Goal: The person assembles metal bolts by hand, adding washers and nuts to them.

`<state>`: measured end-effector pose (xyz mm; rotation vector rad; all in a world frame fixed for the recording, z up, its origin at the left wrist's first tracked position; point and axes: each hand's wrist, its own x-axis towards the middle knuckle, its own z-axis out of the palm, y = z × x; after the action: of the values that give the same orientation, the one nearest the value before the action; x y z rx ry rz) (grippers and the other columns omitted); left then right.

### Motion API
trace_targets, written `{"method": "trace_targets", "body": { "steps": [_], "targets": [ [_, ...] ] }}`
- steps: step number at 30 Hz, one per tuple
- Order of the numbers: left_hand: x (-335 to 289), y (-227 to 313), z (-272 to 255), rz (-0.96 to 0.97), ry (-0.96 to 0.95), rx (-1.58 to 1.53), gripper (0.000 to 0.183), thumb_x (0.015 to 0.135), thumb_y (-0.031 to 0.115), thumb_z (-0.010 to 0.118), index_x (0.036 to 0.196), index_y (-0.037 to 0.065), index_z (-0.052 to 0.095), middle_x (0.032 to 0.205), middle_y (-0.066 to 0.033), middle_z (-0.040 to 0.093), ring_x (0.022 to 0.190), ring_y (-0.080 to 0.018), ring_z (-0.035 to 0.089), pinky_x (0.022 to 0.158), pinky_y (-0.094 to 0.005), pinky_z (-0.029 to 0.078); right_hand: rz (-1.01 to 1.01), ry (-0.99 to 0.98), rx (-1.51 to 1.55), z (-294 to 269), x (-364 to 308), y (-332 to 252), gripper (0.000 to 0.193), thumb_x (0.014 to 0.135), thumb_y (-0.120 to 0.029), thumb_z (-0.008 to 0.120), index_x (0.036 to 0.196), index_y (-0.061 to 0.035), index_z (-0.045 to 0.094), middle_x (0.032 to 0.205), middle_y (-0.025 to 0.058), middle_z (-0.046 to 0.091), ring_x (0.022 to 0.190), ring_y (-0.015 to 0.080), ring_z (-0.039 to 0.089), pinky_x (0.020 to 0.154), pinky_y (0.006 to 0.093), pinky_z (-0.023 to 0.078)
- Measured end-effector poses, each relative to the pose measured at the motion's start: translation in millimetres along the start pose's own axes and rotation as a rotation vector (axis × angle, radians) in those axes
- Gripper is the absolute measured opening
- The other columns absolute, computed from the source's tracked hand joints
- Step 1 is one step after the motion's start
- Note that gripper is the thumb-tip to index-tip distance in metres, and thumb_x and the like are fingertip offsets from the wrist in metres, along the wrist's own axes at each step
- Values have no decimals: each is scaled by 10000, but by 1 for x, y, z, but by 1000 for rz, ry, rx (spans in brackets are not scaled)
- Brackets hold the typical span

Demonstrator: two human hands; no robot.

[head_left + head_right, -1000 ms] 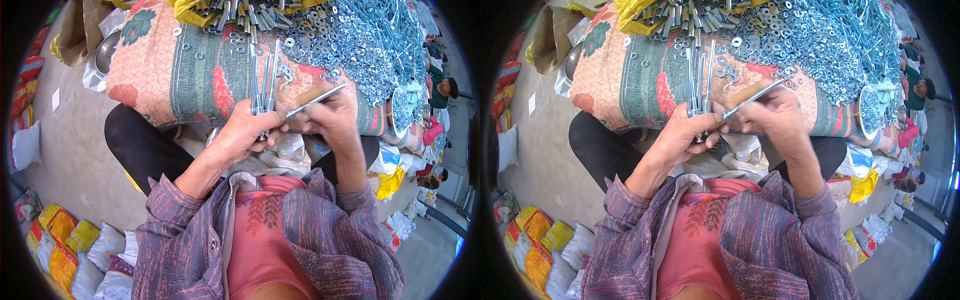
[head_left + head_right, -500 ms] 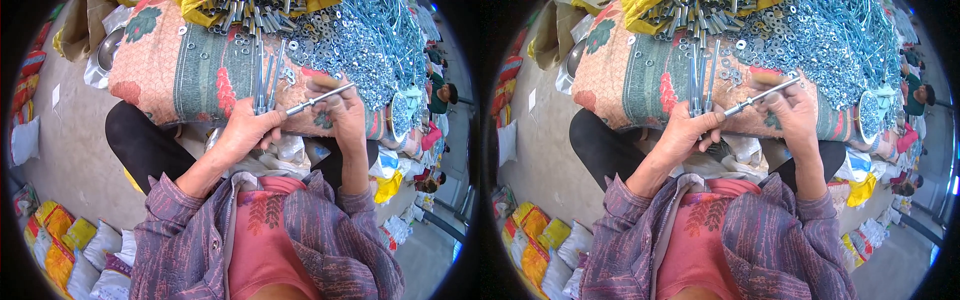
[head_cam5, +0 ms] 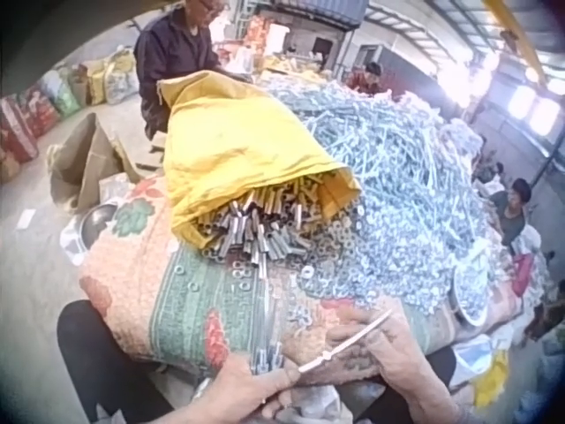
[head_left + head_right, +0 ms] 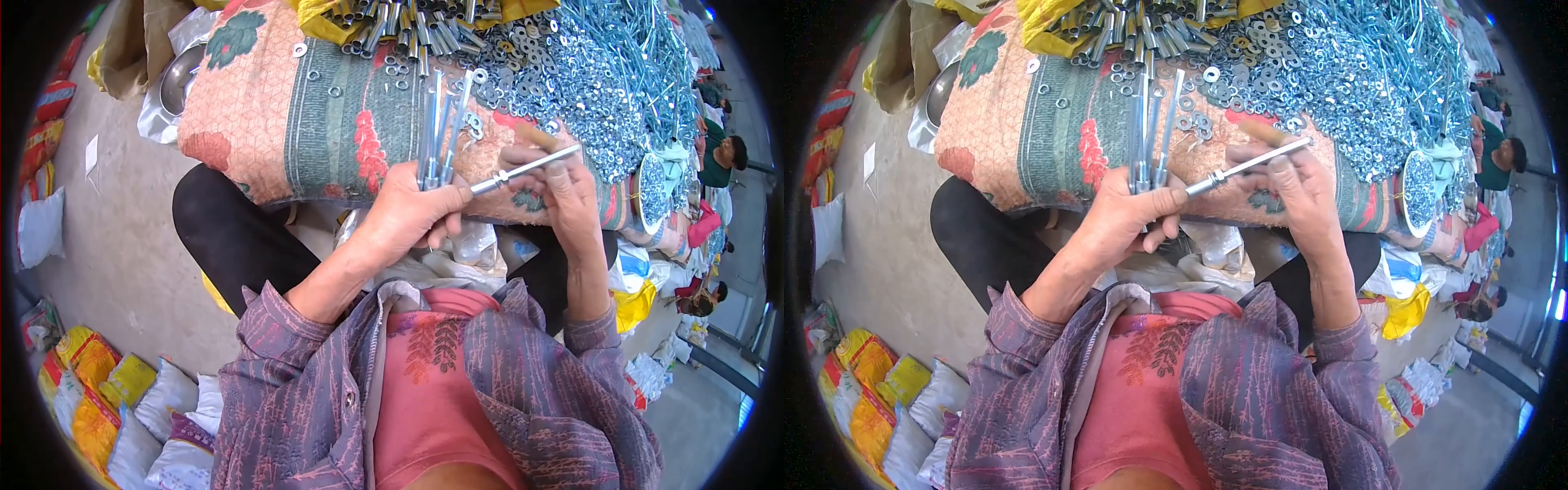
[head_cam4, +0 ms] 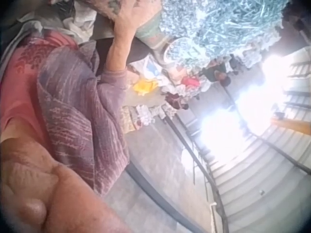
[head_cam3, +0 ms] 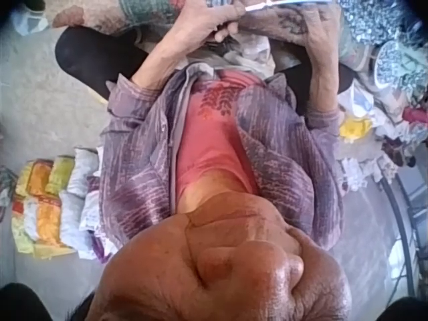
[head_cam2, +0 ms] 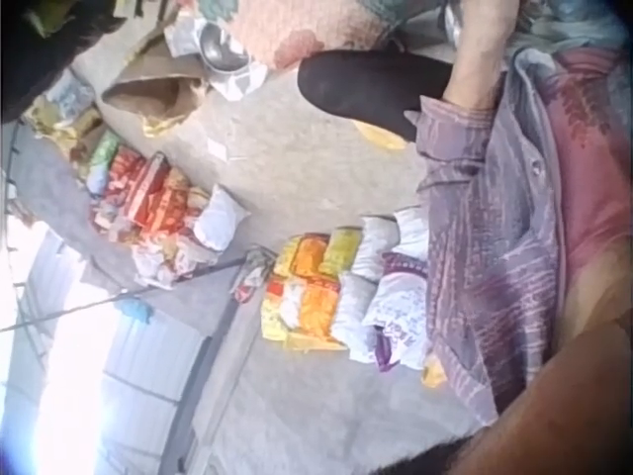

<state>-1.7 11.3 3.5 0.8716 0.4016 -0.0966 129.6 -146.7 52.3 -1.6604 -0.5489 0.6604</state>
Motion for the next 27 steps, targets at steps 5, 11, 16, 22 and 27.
{"method": "trace_targets", "body": {
  "steps": [5, 11, 16, 22, 27],
  "targets": [
    [-3, 1, -1, -13, 20, -10, 126, 857, 131, 609, 841, 10, 579, 590, -56, 568, 401, -66, 447, 368, -185, 319, 65, -143, 96, -8, -1, -1, 470, 977, -295, 364, 1249, 85, 421, 965, 174, 632, 872, 205, 634, 752, 296, 514],
    [-3, 1, 3, -26, -40, 8, 107, 857, 119, 600, 850, 14, 578, 586, -53, 563, 392, -67, 442, 353, -189, 319, 233, -258, 177, -20, 0, -1, 530, 973, -368, 339, 1249, 77, 422, 866, 141, 646, 680, 185, 624, 665, 285, 511],
    [-2, -1, 5, 31, 74, 148, 117, 846, 125, 605, 875, 13, 589, 585, -52, 573, 402, -77, 463, 369, -201, 341, 239, -106, 163, 14, -6, 8, 126, 844, -23, 555, 968, -10, 572, 707, 42, 579, 543, 56, 493, 449, 167, 359],
    [-4, -8, 1, 569, 262, 789, 192, 791, 66, 623, 972, 20, 577, 622, -124, 573, 527, -139, 561, 492, -305, 448, 196, 163, 223, 45, -14, 24, 140, 871, -140, 587, 855, -1, 586, 643, 8, 551, 516, 32, 452, 451, 164, 338],
    [-5, 11, -2, 87, 139, 318, 160, 834, 128, 615, 938, 7, 596, 576, -22, 539, 420, -44, 430, 371, -185, 317, 254, -1, 63, 17, -26, 20, 157, 845, -84, 569, 965, 17, 565, 697, 20, 570, 578, 42, 501, 519, 160, 386]
  ]
}}
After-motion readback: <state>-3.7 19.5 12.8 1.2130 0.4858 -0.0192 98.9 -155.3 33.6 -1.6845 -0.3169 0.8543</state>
